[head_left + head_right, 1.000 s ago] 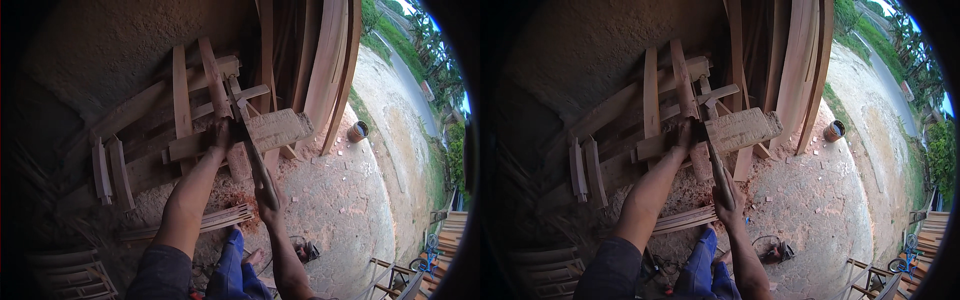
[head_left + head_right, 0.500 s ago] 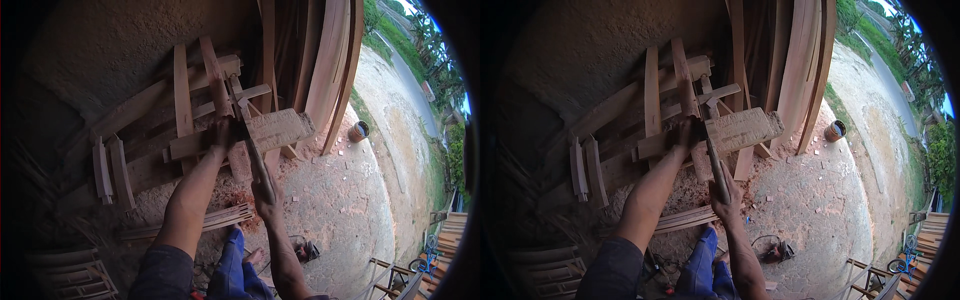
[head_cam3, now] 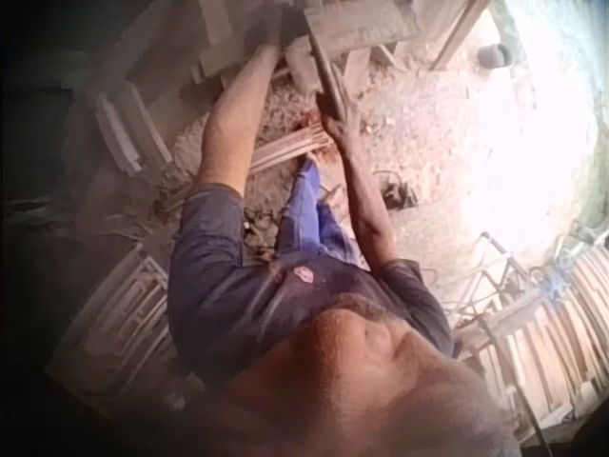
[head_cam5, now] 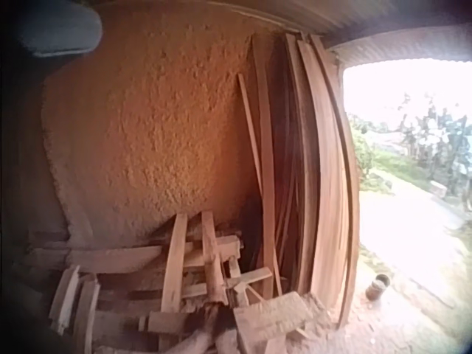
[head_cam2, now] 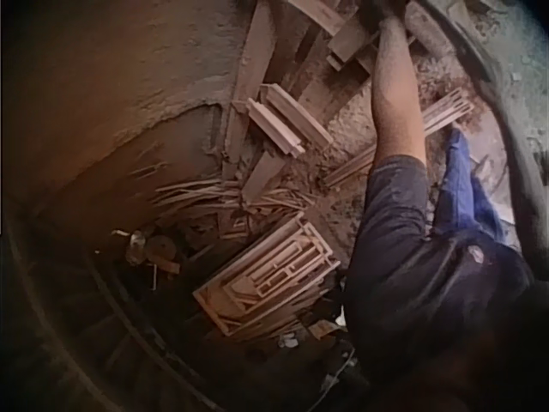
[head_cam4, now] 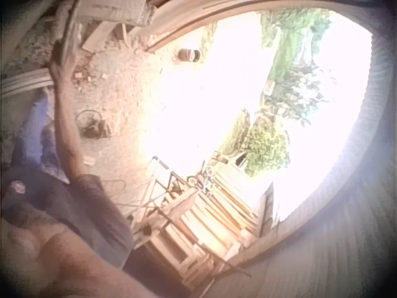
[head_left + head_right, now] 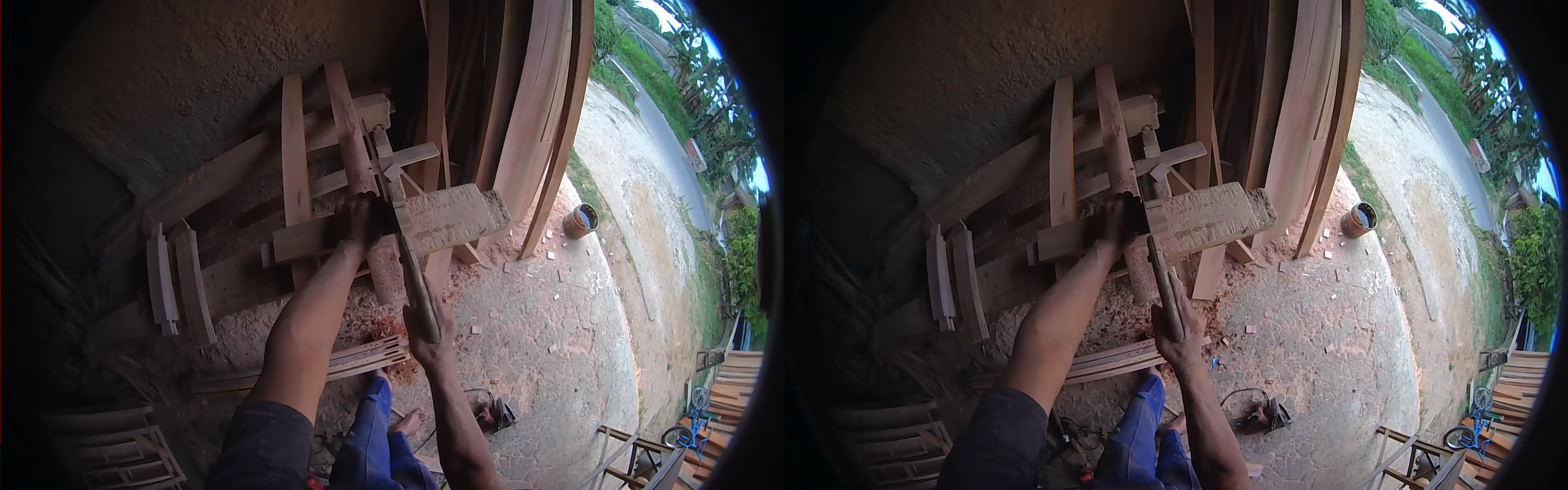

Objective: The person saws a piece of wood using a hand saw and then picks up the cut piece.

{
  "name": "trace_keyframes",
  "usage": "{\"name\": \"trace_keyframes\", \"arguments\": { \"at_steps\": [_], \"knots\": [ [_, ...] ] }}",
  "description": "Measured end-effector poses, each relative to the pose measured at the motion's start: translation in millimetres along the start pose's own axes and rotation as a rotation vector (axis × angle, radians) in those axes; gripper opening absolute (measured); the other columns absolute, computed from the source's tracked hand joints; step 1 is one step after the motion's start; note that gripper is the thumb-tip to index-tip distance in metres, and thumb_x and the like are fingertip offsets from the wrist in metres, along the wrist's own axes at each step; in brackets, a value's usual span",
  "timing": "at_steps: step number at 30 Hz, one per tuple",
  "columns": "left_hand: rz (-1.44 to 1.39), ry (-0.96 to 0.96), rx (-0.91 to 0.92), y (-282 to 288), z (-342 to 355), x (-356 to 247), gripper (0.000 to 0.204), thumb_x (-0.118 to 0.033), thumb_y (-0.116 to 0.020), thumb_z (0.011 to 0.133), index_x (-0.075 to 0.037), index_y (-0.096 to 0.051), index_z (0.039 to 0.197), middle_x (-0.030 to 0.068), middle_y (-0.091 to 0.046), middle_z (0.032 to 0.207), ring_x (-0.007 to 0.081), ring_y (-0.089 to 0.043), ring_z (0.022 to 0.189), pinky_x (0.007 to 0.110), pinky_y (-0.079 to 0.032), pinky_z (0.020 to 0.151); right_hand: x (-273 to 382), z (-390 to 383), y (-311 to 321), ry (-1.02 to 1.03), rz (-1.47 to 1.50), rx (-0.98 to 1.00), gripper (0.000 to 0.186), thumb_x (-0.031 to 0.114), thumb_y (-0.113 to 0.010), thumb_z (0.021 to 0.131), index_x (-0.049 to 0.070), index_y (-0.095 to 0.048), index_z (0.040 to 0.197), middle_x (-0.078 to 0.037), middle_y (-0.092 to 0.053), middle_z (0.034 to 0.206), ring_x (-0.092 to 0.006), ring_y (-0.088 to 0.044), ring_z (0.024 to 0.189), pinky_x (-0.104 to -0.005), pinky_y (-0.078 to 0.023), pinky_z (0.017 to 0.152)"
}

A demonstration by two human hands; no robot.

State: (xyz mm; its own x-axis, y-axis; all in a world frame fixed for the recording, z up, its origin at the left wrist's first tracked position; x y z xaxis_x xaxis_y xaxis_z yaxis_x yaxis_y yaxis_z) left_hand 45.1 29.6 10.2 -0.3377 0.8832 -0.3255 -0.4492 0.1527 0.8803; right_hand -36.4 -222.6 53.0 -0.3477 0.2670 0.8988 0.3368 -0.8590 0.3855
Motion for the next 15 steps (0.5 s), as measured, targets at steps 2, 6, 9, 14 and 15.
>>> {"name": "trace_keyframes", "arguments": {
  "at_steps": [2, 6, 9, 14, 15],
  "knots": [
    [-0.019, 0.010, -0.073, 8.9, -1.2, 10.1, 0.014, -0.011, -0.063, 0.075, -0.008, -0.064, 0.088, 0.0146, -0.067, 0.090, 0.0350, -0.062, 0.092, 0.047, -0.047, 0.081, -15.6, -44.5, 16.8, 0.004, -0.037, -0.029, 0.059, 0.015, -0.070, 0.081, 0.003, -0.051, 0.136, -0.019, -0.068, 0.106, -0.0359, -0.069, 0.081, -0.0377, -0.053, 0.070],
    [-0.029, 0.025, -0.130, -2.2, 2.1, 15.9, 0.010, -0.014, -0.059, 0.080, -0.009, -0.063, 0.088, 0.0136, -0.067, 0.090, 0.0352, -0.062, 0.090, 0.047, -0.048, 0.081, -22.1, -212.1, 83.4, 0.099, -0.502, -0.114, 0.036, 0.014, -0.072, 0.077, 0.006, -0.068, 0.111, -0.014, -0.072, 0.103, -0.0290, -0.071, 0.070, -0.0316, -0.055, 0.059],
    [-0.039, 0.006, -0.078, -2.0, -1.0, 2.6, 0.010, -0.015, -0.063, 0.079, -0.010, -0.062, 0.088, 0.0128, -0.067, 0.091, 0.0354, -0.062, 0.092, 0.048, -0.048, 0.080, -10.9, -142.4, 58.9, 0.088, -0.318, -0.088, 0.046, 0.017, -0.071, 0.079, 0.008, -0.063, 0.124, -0.018, -0.069, 0.107, -0.0302, -0.072, 0.085, -0.0367, -0.057, 0.071],
    [-0.006, 0.015, -0.058, -11.5, 2.6, 10.2, 0.014, -0.012, -0.063, 0.074, -0.010, -0.062, 0.088, 0.0132, -0.067, 0.092, 0.0355, -0.062, 0.093, 0.049, -0.048, 0.080, -9.5, -5.8, 3.4, -0.053, 0.049, 0.004, 0.052, 0.011, -0.065, 0.086, 0.007, -0.052, 0.136, -0.023, -0.066, 0.105, -0.0327, -0.068, 0.088, -0.0368, -0.052, 0.078],
    [0.007, 0.009, -0.073, -10.2, 0.3, 15.2, 0.014, -0.011, -0.063, 0.074, -0.010, -0.062, 0.088, 0.0133, -0.067, 0.092, 0.0353, -0.062, 0.093, 0.049, -0.047, 0.081, -10.7, -8.2, 1.2, -0.061, 0.049, 0.002, 0.053, 0.011, -0.065, 0.086, 0.007, -0.052, 0.136, -0.023, -0.066, 0.104, -0.0329, -0.068, 0.086, -0.0374, -0.052, 0.076]
  ]
}}
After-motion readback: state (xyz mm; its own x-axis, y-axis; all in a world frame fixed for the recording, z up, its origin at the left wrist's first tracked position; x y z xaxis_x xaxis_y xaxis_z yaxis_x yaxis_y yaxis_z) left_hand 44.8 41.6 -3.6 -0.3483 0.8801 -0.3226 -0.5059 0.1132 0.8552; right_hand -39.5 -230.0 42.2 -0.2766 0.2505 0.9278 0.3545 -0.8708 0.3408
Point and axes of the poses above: each hand's wrist, its own z-axis towards the middle knuckle, its own y-axis out of the back of the hand, x = y × z, the point moved 5 cm from there along z, towards the middle knuckle
